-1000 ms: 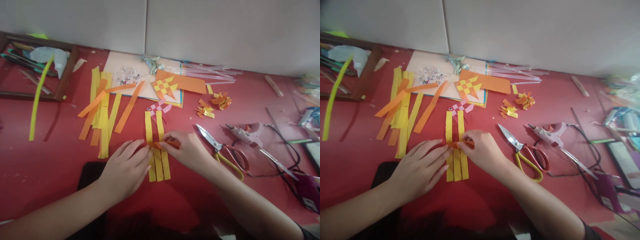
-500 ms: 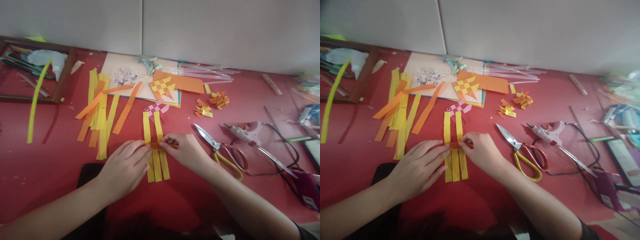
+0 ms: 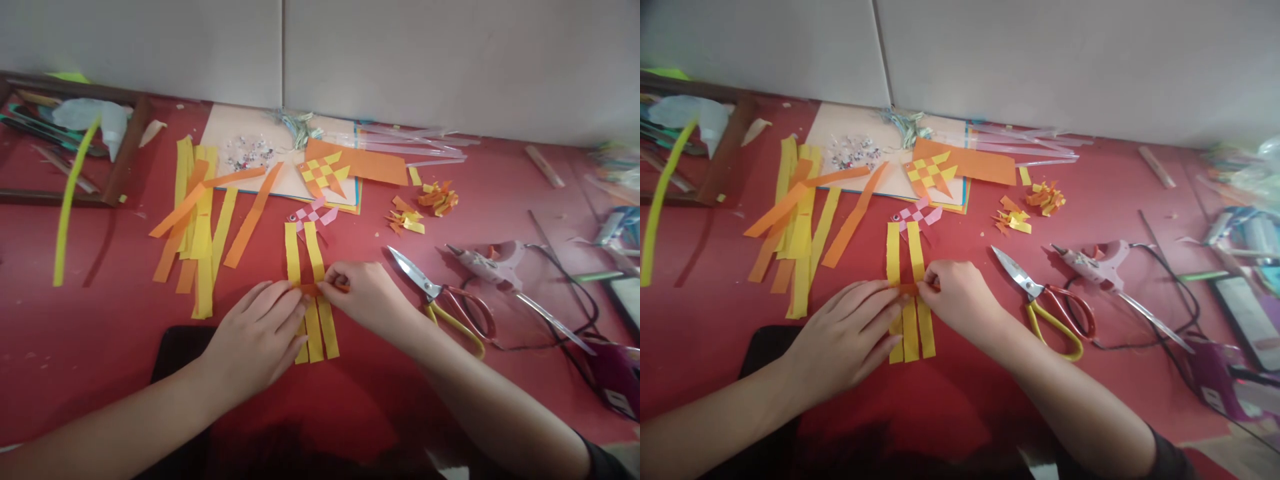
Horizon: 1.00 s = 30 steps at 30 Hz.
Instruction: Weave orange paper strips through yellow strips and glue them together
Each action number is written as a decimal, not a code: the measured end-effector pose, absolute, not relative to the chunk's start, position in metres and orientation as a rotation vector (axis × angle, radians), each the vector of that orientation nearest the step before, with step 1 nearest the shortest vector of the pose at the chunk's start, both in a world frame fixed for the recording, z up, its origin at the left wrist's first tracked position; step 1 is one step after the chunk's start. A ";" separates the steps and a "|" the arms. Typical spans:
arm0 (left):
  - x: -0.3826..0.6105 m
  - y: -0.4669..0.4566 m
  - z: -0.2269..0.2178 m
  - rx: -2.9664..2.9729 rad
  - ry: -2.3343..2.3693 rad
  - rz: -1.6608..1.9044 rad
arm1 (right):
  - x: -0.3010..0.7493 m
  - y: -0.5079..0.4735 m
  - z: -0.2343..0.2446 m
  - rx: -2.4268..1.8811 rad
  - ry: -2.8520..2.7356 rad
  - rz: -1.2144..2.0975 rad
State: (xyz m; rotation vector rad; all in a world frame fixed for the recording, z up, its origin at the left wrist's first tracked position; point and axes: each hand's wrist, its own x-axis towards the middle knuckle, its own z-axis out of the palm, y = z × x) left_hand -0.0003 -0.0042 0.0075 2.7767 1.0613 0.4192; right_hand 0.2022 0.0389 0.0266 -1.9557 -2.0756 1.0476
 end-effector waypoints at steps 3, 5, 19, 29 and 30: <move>0.003 -0.004 0.007 2.795 1.018 0.460 | 0.202 0.038 0.026 -1.935 -2.098 1.037; 0.004 -0.003 0.006 2.801 0.972 0.473 | 0.202 0.037 0.026 -1.923 -2.108 1.012; 0.004 -0.010 0.004 2.836 0.955 0.428 | 0.212 0.023 0.017 -1.747 -1.953 0.981; 0.006 -0.015 0.005 2.815 0.984 0.395 | 0.211 0.013 0.005 -1.536 -1.998 0.675; 0.007 -0.015 0.005 2.827 0.989 0.393 | 0.211 0.012 0.004 -1.526 -2.005 0.660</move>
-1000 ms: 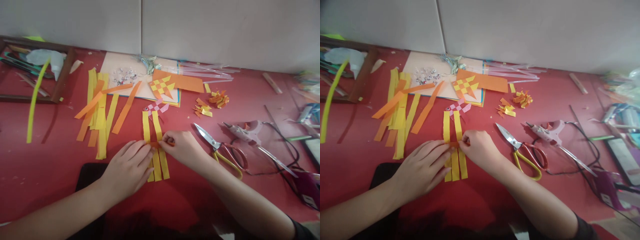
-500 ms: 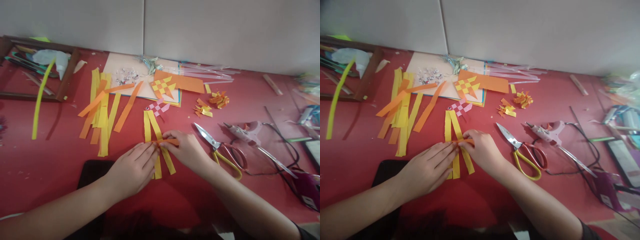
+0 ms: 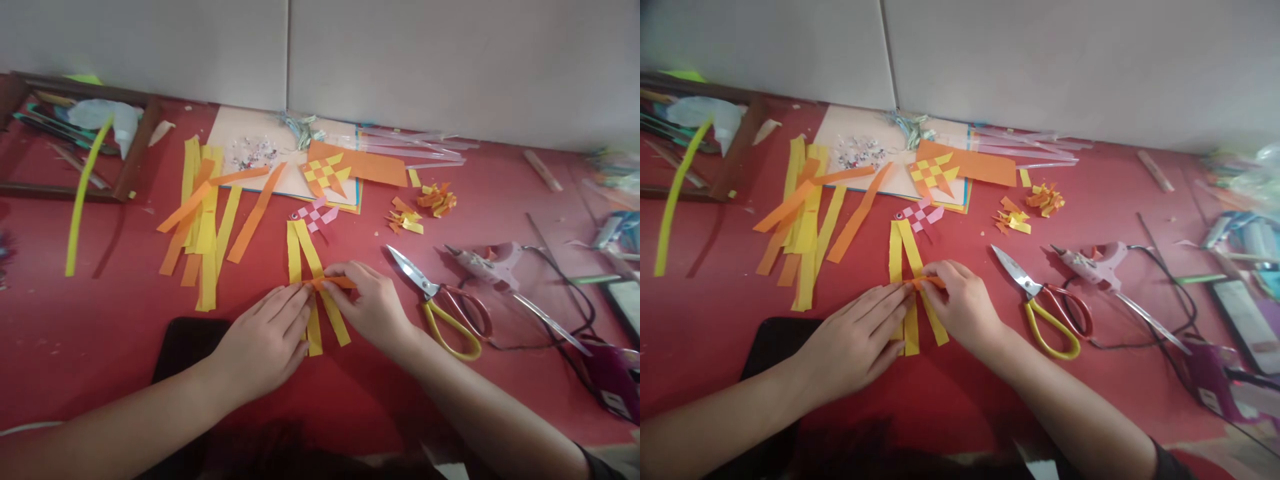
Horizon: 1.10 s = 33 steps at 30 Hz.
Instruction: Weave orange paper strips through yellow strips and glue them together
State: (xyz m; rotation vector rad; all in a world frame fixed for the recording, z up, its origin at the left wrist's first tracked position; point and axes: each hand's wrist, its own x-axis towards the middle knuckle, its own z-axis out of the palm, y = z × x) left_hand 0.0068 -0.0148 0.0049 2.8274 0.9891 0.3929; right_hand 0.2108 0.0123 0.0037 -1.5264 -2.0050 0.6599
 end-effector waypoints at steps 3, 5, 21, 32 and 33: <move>0.008 -0.015 0.004 2.847 1.022 0.393 | 0.211 0.012 0.002 -1.520 -2.000 0.651; 0.008 -0.015 0.004 2.850 1.032 0.393 | 0.211 0.012 0.002 -1.525 -1.990 0.652; 0.005 -0.018 0.009 2.788 1.021 0.347 | 0.210 0.008 0.003 -1.550 -1.882 0.719; 0.007 0.003 0.012 2.176 1.283 0.581 | 0.206 -0.004 -0.001 -1.325 -1.943 0.773; 0.008 0.004 0.010 2.100 1.317 0.629 | 0.206 -0.005 -0.003 -1.278 -1.987 0.714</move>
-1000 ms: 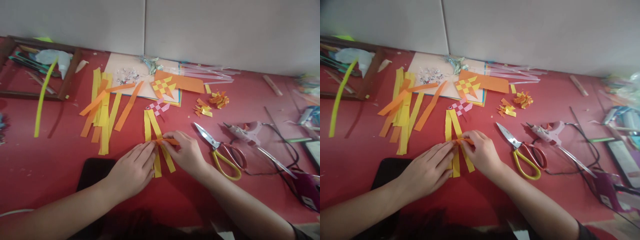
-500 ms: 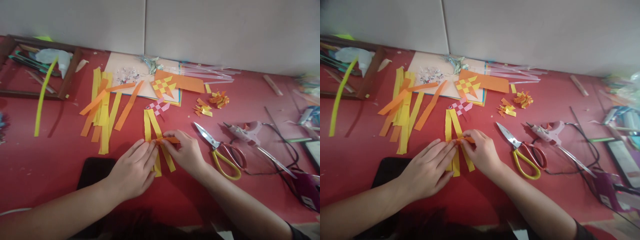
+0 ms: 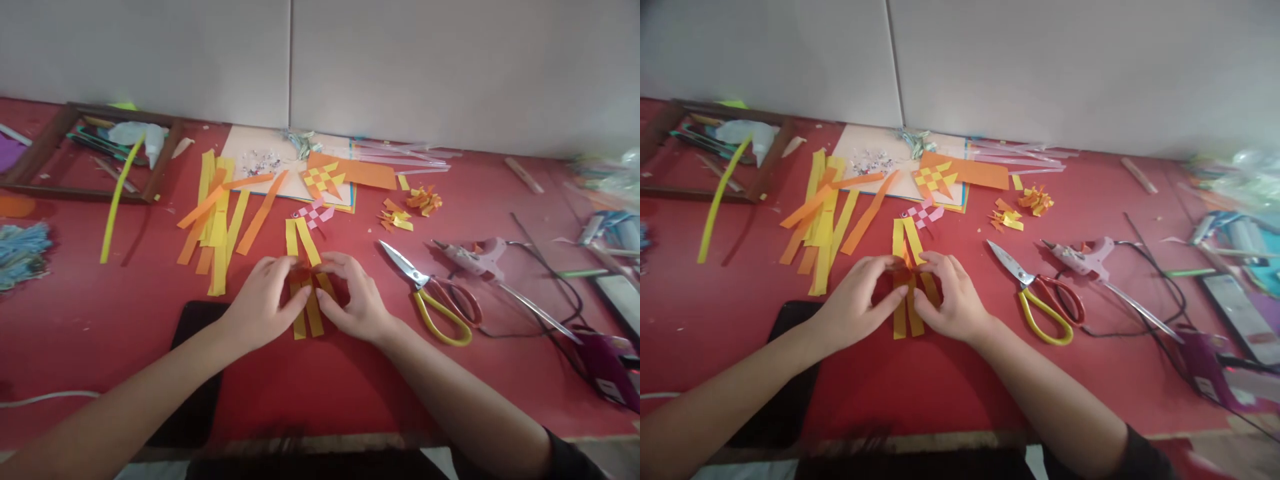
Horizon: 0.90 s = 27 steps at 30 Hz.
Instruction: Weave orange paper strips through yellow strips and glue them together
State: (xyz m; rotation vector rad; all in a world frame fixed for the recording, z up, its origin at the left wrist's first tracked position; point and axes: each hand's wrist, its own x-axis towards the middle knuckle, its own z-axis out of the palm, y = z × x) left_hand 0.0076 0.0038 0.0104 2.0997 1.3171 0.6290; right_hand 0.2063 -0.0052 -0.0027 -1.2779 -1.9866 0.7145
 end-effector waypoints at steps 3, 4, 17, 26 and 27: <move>0.009 0.006 0.006 1.897 1.365 0.756 | 0.207 -0.007 -0.007 -1.142 -2.086 0.539; 0.010 0.007 0.005 1.855 1.370 0.777 | 0.207 -0.007 -0.008 -1.102 -2.103 0.499; 0.004 0.010 0.000 1.480 1.223 0.966 | 0.201 -0.008 -0.004 -1.213 -1.980 0.492; 0.005 0.010 0.006 1.312 1.027 0.980 | 0.194 -0.009 -0.010 -1.155 -1.857 0.666; 0.005 0.010 0.006 1.332 1.009 0.972 | 0.194 -0.010 -0.010 -1.144 -1.832 0.693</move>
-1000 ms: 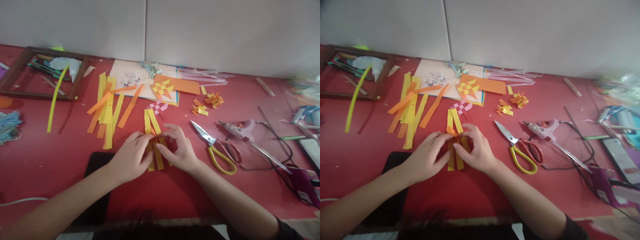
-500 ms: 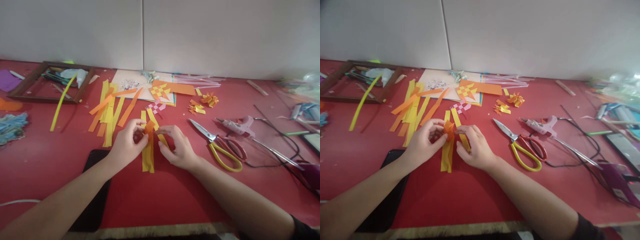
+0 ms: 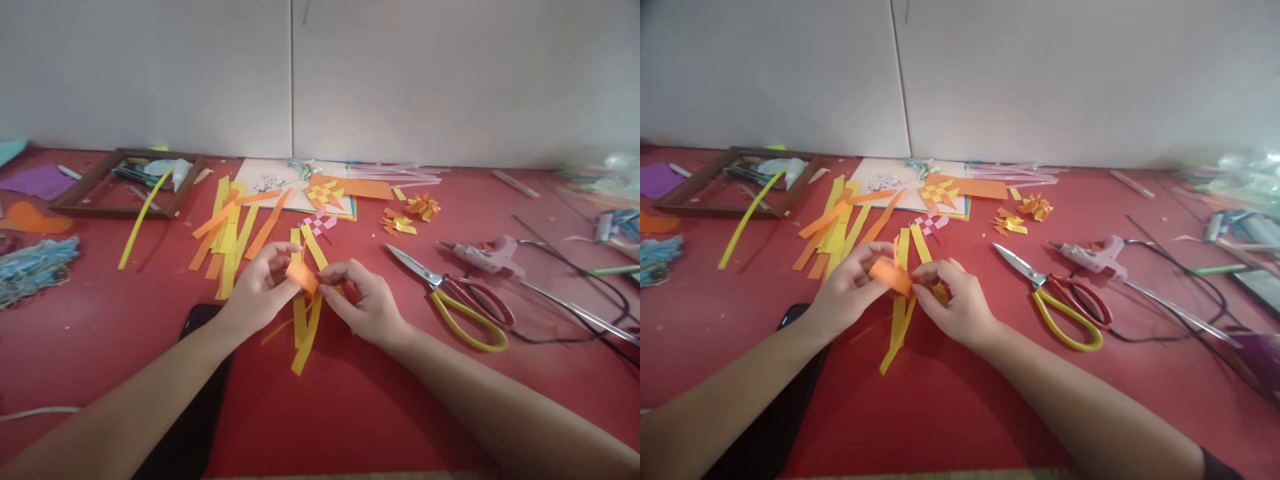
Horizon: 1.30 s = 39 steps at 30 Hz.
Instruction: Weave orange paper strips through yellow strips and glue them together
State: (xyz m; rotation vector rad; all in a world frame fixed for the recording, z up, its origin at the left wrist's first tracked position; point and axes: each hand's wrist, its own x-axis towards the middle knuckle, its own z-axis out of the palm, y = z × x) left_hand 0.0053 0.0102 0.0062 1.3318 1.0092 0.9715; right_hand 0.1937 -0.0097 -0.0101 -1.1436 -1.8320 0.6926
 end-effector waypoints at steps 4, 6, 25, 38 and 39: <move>0.003 0.010 0.007 1.401 0.962 0.888 | 0.192 -0.011 -0.010 -1.114 -1.792 0.728; 0.001 0.009 0.008 1.371 0.896 0.798 | 0.191 -0.010 -0.009 -1.119 -1.786 0.713; 0.001 0.008 0.011 1.422 1.029 0.958 | 0.190 -0.012 -0.012 -0.909 -1.559 0.926; -0.004 0.006 0.010 1.578 1.074 0.765 | 0.194 -0.011 -0.007 -0.855 -1.881 0.358; -0.003 0.005 0.011 1.599 1.077 0.757 | 0.194 -0.012 -0.006 -0.835 -1.888 0.354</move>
